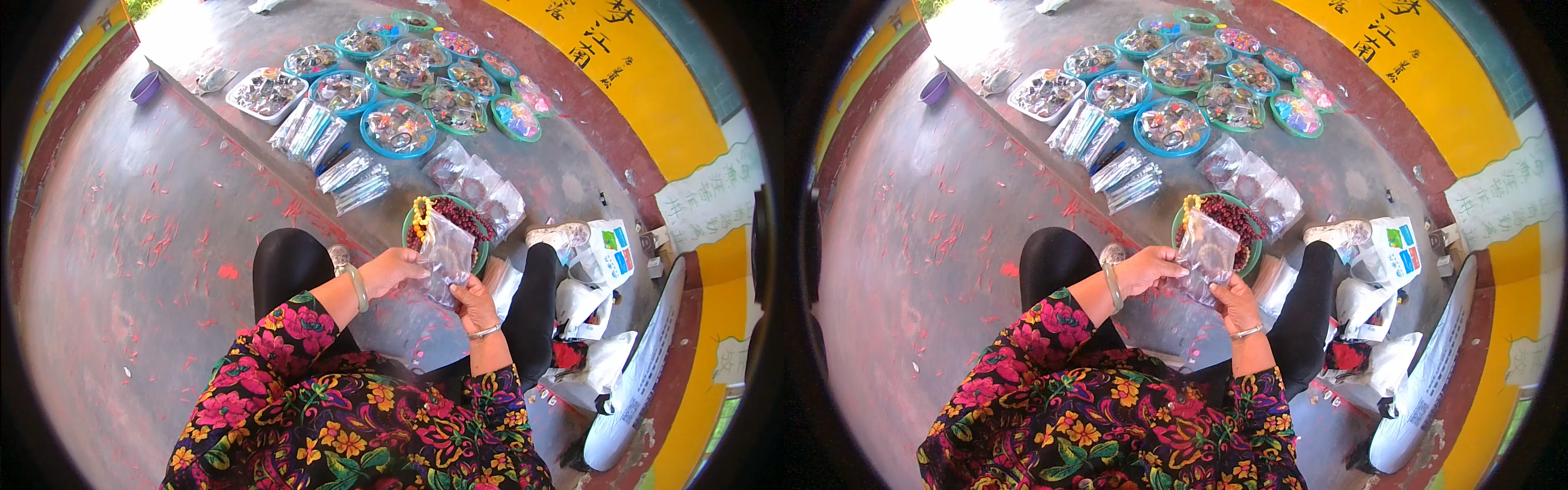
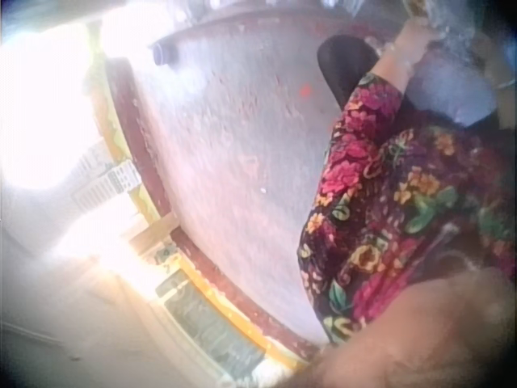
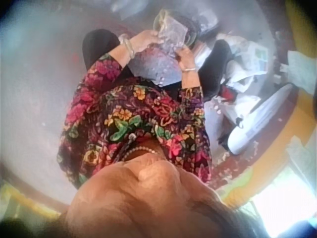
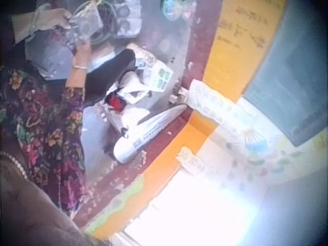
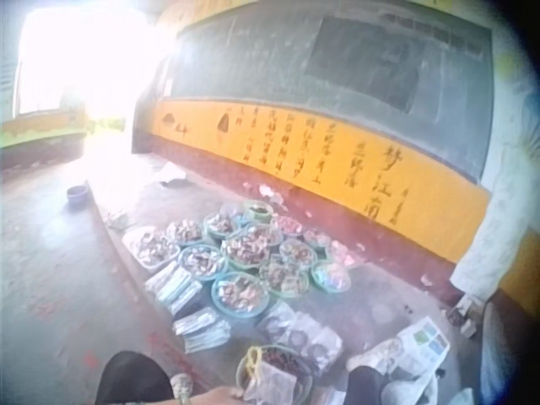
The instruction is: The person sits on the ground and repeatedly picks up beaded bracelets from a green bowl, places them into small clear plastic bags, and sets the filled bags aside. The workspace includes multiple pre-filled containers and stacks of empty bags.
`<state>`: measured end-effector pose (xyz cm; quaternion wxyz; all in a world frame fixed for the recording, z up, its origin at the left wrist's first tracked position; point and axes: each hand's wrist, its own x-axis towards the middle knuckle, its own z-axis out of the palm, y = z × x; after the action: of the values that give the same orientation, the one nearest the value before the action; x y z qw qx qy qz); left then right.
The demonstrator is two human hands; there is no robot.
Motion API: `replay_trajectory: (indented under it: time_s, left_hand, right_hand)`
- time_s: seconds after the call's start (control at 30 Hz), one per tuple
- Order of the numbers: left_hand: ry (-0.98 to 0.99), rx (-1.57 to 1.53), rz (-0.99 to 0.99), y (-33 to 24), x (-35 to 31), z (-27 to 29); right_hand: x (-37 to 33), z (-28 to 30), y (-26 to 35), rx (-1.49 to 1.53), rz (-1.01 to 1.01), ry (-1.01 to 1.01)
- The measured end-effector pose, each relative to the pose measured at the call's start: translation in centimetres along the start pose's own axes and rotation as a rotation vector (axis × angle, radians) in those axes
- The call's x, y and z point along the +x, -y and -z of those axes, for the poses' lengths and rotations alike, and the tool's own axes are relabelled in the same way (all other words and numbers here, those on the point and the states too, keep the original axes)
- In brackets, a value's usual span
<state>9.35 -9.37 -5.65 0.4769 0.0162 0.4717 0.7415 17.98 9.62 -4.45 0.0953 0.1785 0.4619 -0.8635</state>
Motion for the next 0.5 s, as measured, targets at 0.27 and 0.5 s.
replay_trajectory:
  time_s: [0.27, 0.5]
  left_hand:
    - [-0.287, 0.118, -0.12, -0.4, 0.4, 0.2]
    - [-0.155, 0.18, -0.166, -0.5, -0.3, -0.4]
  right_hand:
    - [4.4, 3.3, 3.9, -0.147, 0.001, -0.172]
    - [14.9, 5.9, 7.8, -0.13, 0.038, -0.191]
